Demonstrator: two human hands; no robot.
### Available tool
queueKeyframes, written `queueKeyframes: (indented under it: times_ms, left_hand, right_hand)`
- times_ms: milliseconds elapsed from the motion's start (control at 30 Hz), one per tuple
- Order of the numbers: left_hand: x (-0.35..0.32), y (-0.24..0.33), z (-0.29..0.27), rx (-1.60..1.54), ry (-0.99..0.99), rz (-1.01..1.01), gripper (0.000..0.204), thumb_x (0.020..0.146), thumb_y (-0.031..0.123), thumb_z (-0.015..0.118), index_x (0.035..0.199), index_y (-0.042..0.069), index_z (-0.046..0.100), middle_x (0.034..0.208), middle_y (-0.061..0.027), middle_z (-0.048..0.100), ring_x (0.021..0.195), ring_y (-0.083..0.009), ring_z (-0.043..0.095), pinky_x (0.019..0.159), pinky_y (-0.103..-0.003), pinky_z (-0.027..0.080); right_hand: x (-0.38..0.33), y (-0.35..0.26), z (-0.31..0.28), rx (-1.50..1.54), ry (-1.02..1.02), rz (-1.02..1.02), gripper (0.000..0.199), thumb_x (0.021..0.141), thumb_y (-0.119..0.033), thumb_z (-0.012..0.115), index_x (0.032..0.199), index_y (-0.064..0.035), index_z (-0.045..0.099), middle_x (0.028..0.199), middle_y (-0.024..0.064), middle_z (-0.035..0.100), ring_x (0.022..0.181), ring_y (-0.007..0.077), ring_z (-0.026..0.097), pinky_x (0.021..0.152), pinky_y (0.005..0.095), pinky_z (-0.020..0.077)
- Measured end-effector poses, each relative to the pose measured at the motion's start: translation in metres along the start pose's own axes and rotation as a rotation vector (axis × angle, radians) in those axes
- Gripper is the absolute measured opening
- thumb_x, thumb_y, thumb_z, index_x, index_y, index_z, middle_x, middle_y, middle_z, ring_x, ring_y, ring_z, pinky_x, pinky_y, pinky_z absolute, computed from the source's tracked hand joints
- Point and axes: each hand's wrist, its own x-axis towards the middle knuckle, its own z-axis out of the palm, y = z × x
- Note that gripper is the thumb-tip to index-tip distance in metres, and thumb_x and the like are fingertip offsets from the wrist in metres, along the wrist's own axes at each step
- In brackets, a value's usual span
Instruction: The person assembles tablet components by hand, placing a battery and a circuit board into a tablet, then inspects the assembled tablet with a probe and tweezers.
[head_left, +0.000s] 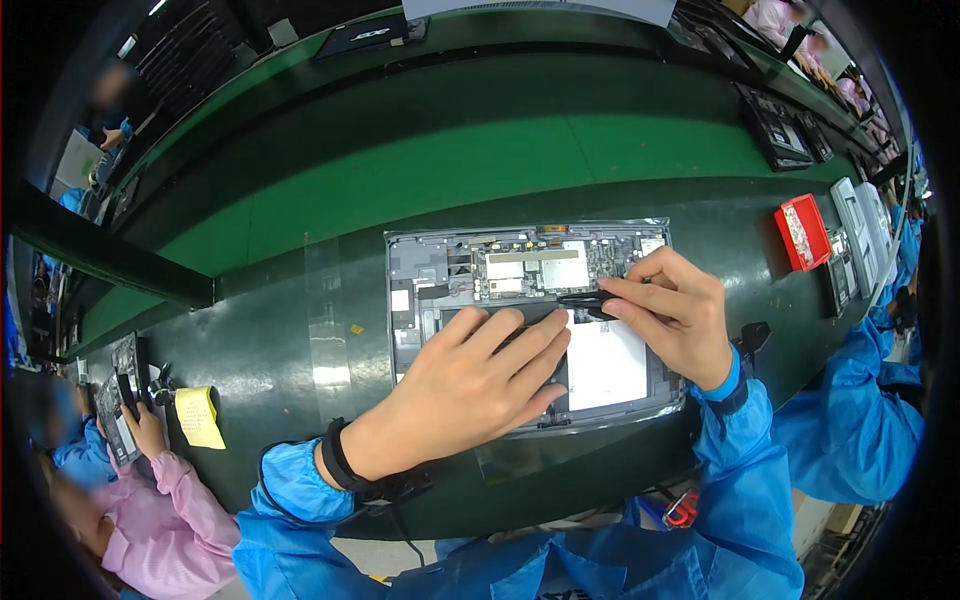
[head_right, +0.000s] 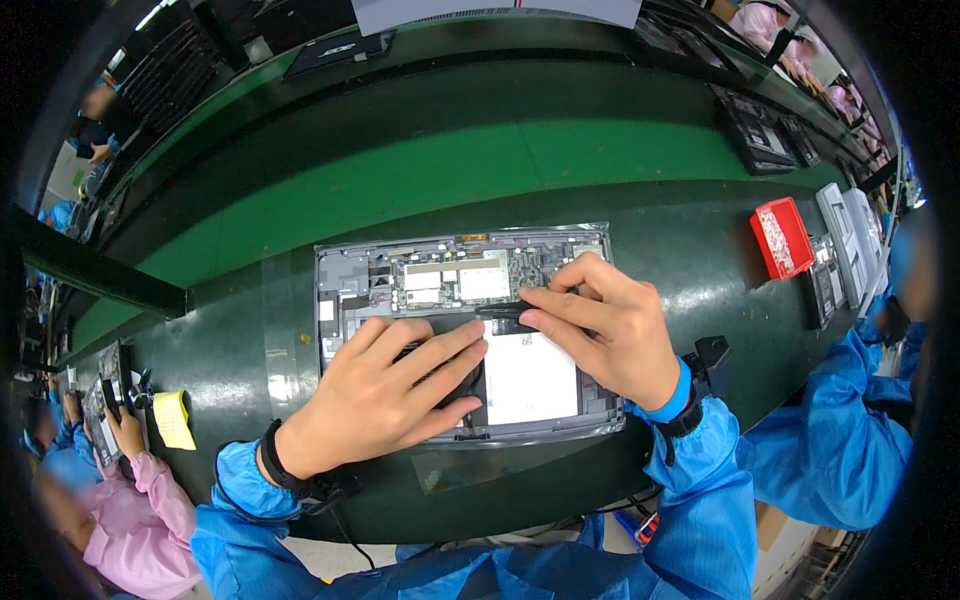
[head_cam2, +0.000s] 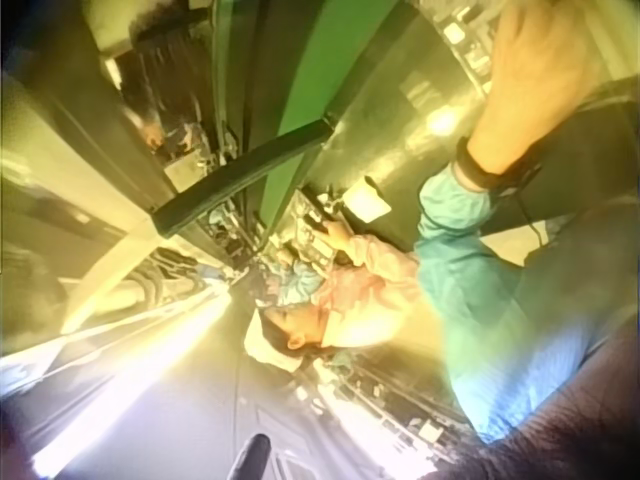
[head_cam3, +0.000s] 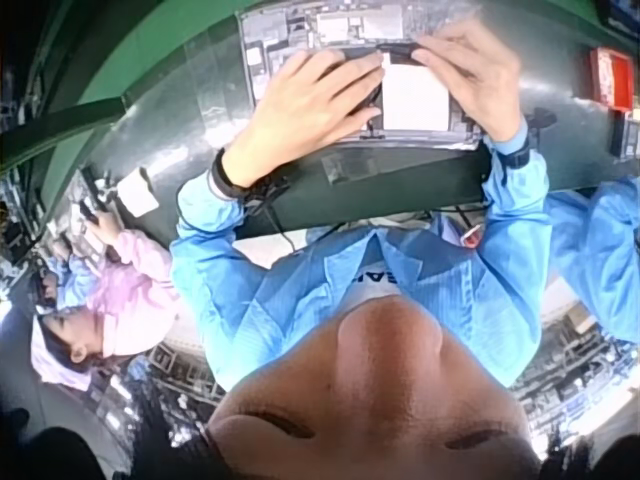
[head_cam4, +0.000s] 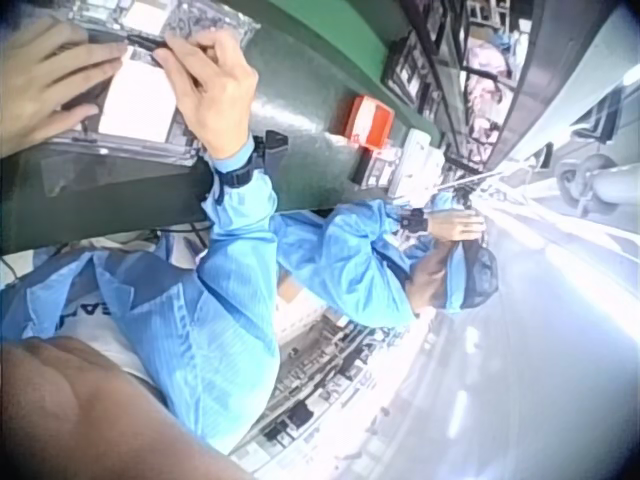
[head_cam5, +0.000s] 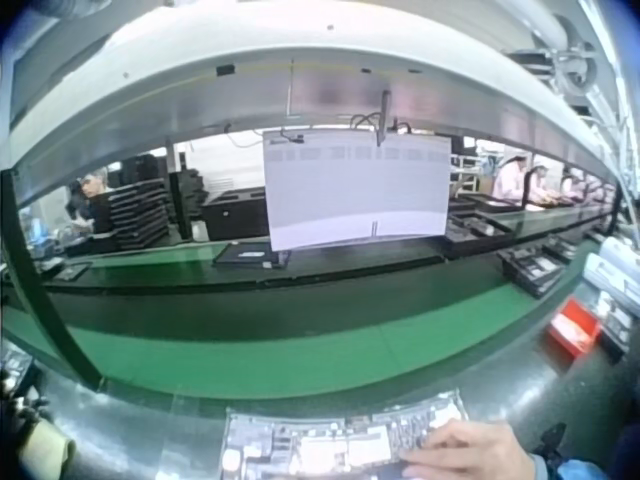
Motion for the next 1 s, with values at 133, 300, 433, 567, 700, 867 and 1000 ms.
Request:
queueKeyframes:
  times_ms: [133,300,433,567,700,867,1000]
  left_hand:
    - [0.000,-0.001,0.001,-0.011,0.000,0.009,0.048,0.081,0.029,0.081,0.120,0.003,0.071,0.130,-0.0038,0.066,0.095,-0.0204,0.058,0.079,-0.033,0.046]
    - [0.001,0.000,0.000,-0.013,0.008,0.009,0.047,0.082,0.029,0.081,0.120,0.003,0.071,0.130,-0.0041,0.066,0.094,-0.0206,0.058,0.080,-0.033,0.046]
    - [0.000,0.000,0.001,-0.013,0.011,0.008,0.046,0.083,0.029,0.081,0.119,0.003,0.071,0.130,-0.0043,0.066,0.094,-0.0207,0.058,0.079,-0.033,0.046]
    - [0.001,0.000,0.000,-0.013,0.006,0.008,0.046,0.083,0.029,0.080,0.119,0.002,0.071,0.130,-0.0044,0.066,0.094,-0.0207,0.058,0.079,-0.033,0.046]
    - [0.001,0.000,-0.001,-0.017,0.007,0.009,0.046,0.083,0.029,0.080,0.119,0.002,0.071,0.131,-0.0046,0.066,0.094,-0.0207,0.058,0.079,-0.033,0.047]
    - [0.000,0.000,-0.001,-0.012,0.000,0.000,0.047,0.082,0.029,0.080,0.120,0.003,0.070,0.132,-0.0046,0.066,0.095,-0.0212,0.058,0.081,-0.034,0.047]
    - [0.001,0.000,-0.001,-0.026,0.019,-0.010,0.047,0.083,0.030,0.080,0.121,0.004,0.070,0.132,-0.0044,0.065,0.097,-0.0222,0.058,0.082,-0.035,0.047]
  right_hand:
    - [0.000,-0.001,-0.001,-0.004,-0.023,0.007,0.023,0.080,-0.005,0.084,0.103,-0.0041,0.081,0.087,0.0055,0.064,0.061,0.0125,0.061,0.053,0.0286,0.0468]
    - [0.000,-0.002,-0.002,-0.008,-0.022,0.014,0.023,0.080,-0.005,0.084,0.103,-0.0037,0.081,0.086,0.0058,0.064,0.063,0.0135,0.063,0.054,0.0289,0.0476]
    - [0.000,-0.002,-0.001,-0.007,-0.025,0.024,0.023,0.080,-0.005,0.084,0.103,-0.0038,0.081,0.085,0.0058,0.065,0.064,0.0143,0.064,0.055,0.0289,0.0484]
    - [0.000,-0.003,-0.001,-0.002,-0.010,0.029,0.023,0.080,-0.005,0.084,0.102,-0.0042,0.081,0.085,0.0057,0.065,0.065,0.0146,0.064,0.055,0.0285,0.0492]
    - [0.000,-0.002,-0.001,-0.007,-0.003,0.023,0.024,0.079,-0.004,0.084,0.103,-0.0047,0.081,0.086,0.0056,0.065,0.065,0.0145,0.064,0.055,0.0285,0.0494]
    - [0.007,-0.015,-0.009,-0.015,-0.046,0.143,0.013,0.083,-0.008,0.083,0.094,-0.0018,0.080,0.086,0.0078,0.067,0.065,0.0178,0.065,0.055,0.0284,0.0495]
    - [0.016,-0.027,-0.022,0.075,-0.025,0.370,0.013,0.087,-0.012,0.080,0.089,0.0012,0.077,0.082,0.0124,0.071,0.065,0.0217,0.068,0.058,0.0306,0.0520]
